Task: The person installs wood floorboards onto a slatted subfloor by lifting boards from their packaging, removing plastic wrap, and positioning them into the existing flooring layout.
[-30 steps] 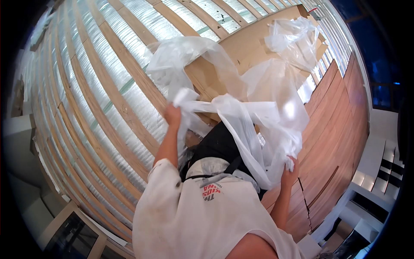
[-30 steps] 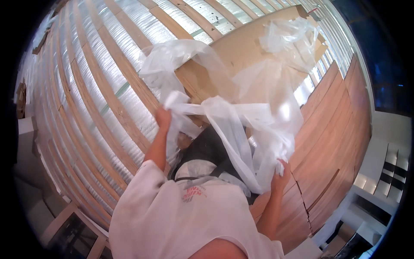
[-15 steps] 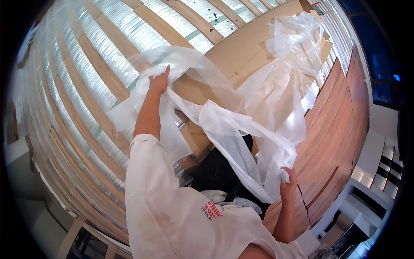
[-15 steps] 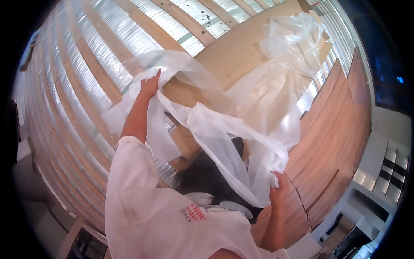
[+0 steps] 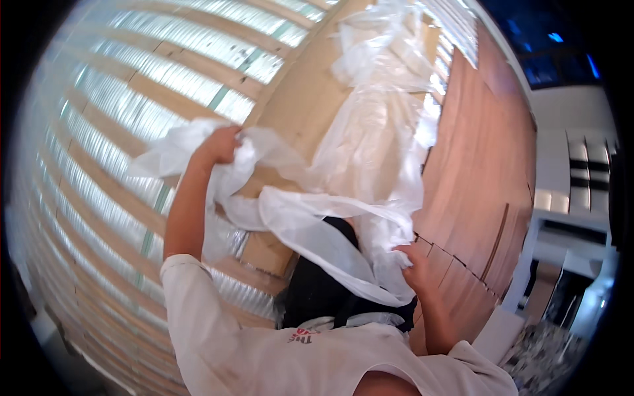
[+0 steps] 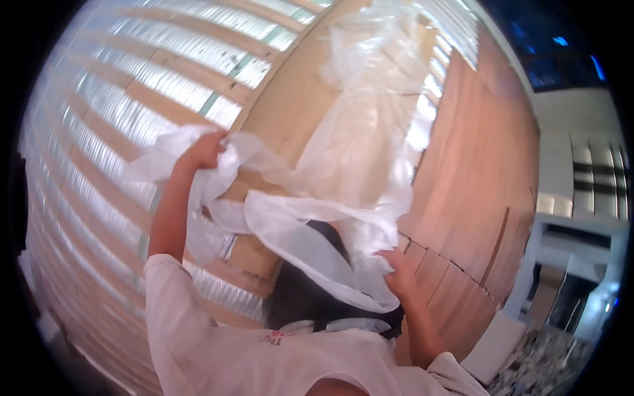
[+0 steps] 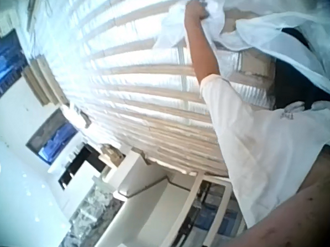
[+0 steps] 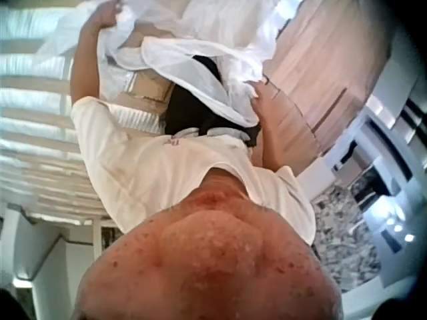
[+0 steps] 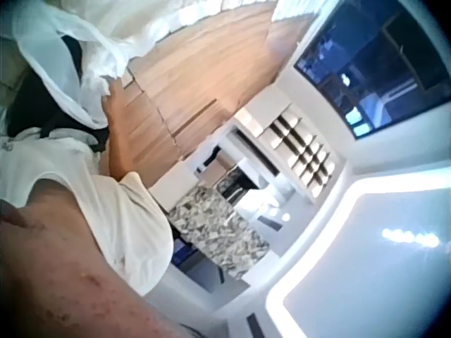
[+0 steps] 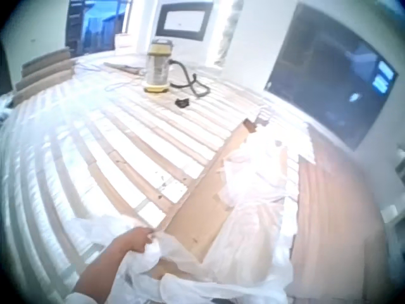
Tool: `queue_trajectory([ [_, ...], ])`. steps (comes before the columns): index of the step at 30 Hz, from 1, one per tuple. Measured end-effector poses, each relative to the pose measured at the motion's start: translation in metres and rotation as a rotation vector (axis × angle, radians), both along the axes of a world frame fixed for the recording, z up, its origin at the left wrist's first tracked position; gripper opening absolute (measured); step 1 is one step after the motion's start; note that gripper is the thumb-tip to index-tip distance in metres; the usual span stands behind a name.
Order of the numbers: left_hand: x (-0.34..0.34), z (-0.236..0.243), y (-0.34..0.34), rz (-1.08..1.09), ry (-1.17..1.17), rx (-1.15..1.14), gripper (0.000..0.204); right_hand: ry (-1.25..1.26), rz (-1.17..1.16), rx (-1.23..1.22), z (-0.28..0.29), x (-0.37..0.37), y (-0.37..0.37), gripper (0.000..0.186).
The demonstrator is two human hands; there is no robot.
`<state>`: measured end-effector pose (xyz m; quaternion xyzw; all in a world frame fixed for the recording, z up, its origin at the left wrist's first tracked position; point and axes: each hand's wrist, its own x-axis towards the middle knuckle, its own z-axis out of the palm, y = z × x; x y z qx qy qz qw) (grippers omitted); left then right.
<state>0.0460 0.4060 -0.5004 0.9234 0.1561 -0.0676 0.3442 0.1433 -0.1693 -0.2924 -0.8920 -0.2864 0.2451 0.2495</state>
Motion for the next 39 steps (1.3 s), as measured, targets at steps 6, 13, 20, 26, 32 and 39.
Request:
queue_trajectory([
  [6,0.027,0.072,-0.027,0.082,-0.046,0.105,0.019,-0.021,-0.16,0.12,0.007,0.002,-0.007,0.046],
  [13,0.044,0.214,-0.232,-0.2,-0.366,-1.014,0.058,0.325,-0.241,0.493,-0.014,0.038,0.084,0.038],
  [20,0.078,0.12,-0.303,0.309,-0.25,-1.385,0.045,0.824,-0.393,0.968,-0.006,0.09,0.126,0.041],
  [26,0.141,0.041,-0.27,0.673,-0.498,-1.255,0.039,0.736,-0.187,0.668,-0.028,0.182,0.158,0.055],
  [32,0.177,-0.105,-0.203,0.676,-0.216,-0.28,0.038,-0.075,-0.1,0.204,-0.124,0.335,0.159,0.054],
  [39,0.185,-0.111,-0.253,0.509,-0.358,0.098,0.044,-0.752,-0.025,-0.092,-0.234,0.495,0.227,0.065],
])
